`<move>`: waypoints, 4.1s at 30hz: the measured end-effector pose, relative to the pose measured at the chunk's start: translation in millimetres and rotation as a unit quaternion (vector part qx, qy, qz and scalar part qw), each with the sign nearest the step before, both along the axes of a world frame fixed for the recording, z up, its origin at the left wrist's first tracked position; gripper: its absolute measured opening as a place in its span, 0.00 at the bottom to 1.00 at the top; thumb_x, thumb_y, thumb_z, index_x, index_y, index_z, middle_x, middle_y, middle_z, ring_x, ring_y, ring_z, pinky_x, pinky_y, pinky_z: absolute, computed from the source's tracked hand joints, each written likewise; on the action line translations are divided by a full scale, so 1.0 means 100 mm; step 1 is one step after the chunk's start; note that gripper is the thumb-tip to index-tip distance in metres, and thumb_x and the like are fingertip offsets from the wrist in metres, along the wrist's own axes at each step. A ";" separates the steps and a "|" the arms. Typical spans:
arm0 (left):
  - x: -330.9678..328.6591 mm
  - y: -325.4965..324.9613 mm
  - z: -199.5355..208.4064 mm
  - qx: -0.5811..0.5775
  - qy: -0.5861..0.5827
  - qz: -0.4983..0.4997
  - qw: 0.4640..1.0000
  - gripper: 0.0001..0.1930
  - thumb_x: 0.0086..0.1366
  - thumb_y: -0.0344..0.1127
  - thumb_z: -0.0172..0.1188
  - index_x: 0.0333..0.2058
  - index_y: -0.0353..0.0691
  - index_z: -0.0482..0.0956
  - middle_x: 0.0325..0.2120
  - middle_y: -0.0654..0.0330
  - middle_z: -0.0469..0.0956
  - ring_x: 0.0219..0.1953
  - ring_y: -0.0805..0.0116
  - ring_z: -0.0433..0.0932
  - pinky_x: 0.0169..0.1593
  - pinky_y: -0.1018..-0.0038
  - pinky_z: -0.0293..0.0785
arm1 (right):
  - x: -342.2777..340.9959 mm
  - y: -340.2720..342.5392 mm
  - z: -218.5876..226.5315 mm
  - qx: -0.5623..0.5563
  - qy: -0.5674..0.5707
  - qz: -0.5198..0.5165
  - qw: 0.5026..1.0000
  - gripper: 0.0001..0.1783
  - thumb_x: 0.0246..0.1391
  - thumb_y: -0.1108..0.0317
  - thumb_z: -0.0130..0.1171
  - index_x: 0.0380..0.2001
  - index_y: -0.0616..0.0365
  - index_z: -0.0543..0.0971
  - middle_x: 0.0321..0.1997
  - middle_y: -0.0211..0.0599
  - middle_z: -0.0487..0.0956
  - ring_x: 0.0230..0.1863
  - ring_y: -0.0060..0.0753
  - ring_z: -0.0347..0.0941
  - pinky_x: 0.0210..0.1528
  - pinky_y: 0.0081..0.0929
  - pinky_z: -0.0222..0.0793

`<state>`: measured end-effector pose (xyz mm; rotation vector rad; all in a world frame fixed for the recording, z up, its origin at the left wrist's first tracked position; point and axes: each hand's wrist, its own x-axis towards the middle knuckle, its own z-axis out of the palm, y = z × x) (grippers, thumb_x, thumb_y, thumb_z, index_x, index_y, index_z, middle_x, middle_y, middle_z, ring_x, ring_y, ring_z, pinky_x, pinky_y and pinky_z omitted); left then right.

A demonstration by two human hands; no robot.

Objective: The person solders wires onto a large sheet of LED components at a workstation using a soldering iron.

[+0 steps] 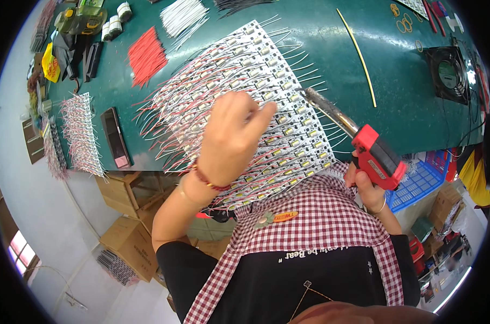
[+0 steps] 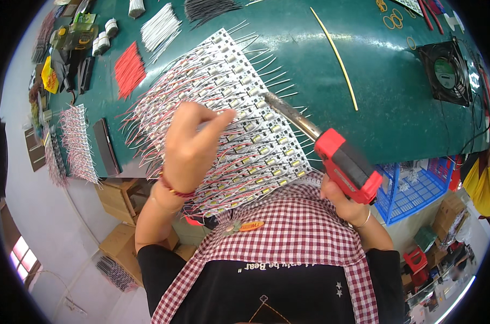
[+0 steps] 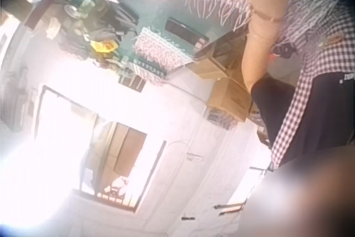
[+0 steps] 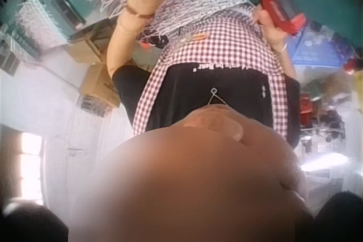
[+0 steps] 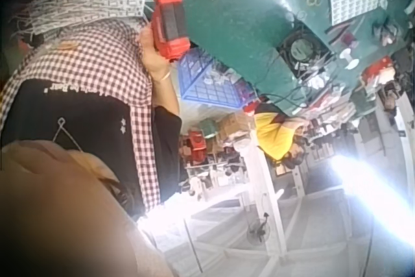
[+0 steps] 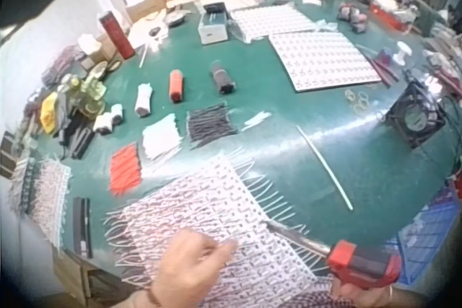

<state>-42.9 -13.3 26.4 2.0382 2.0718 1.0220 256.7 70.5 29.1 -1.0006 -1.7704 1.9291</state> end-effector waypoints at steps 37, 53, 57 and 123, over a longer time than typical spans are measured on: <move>0.14 0.13 -0.31 -0.018 0.040 -0.019 0.999 0.13 0.48 0.22 0.57 0.35 0.36 0.79 0.24 0.59 0.63 0.29 0.64 0.68 0.33 0.70 0.64 | 0.10 -0.09 -0.14 0.049 -0.117 0.009 0.992 0.11 0.42 0.70 0.62 0.33 0.60 0.79 0.30 0.39 0.78 0.29 0.40 0.76 0.31 0.31 0.70; 0.05 0.09 -0.24 -0.028 0.060 -0.014 0.998 0.13 0.48 0.23 0.57 0.34 0.42 0.80 0.24 0.63 0.66 0.28 0.65 0.68 0.33 0.70 0.61 | 0.11 -0.11 -0.18 0.039 -0.104 0.008 0.994 0.14 0.45 0.72 0.62 0.38 0.61 0.78 0.30 0.36 0.78 0.29 0.34 0.76 0.31 0.27 0.70; 0.05 0.11 -0.25 -0.037 0.065 -0.018 0.997 0.13 0.48 0.24 0.56 0.34 0.41 0.80 0.25 0.62 0.66 0.29 0.65 0.68 0.33 0.70 0.62 | 0.09 -0.12 -0.19 0.048 -0.095 0.003 0.994 0.15 0.45 0.72 0.63 0.40 0.61 0.78 0.30 0.37 0.77 0.29 0.35 0.75 0.31 0.27 0.70; 0.21 0.05 -0.32 -0.015 0.012 -0.029 0.999 0.15 0.45 0.20 0.57 0.35 0.36 0.79 0.24 0.59 0.64 0.29 0.63 0.68 0.35 0.69 0.67 | 0.23 -0.15 -0.30 0.152 -0.105 0.076 0.980 0.12 0.40 0.72 0.63 0.32 0.62 0.79 0.27 0.39 0.77 0.26 0.41 0.74 0.29 0.32 0.70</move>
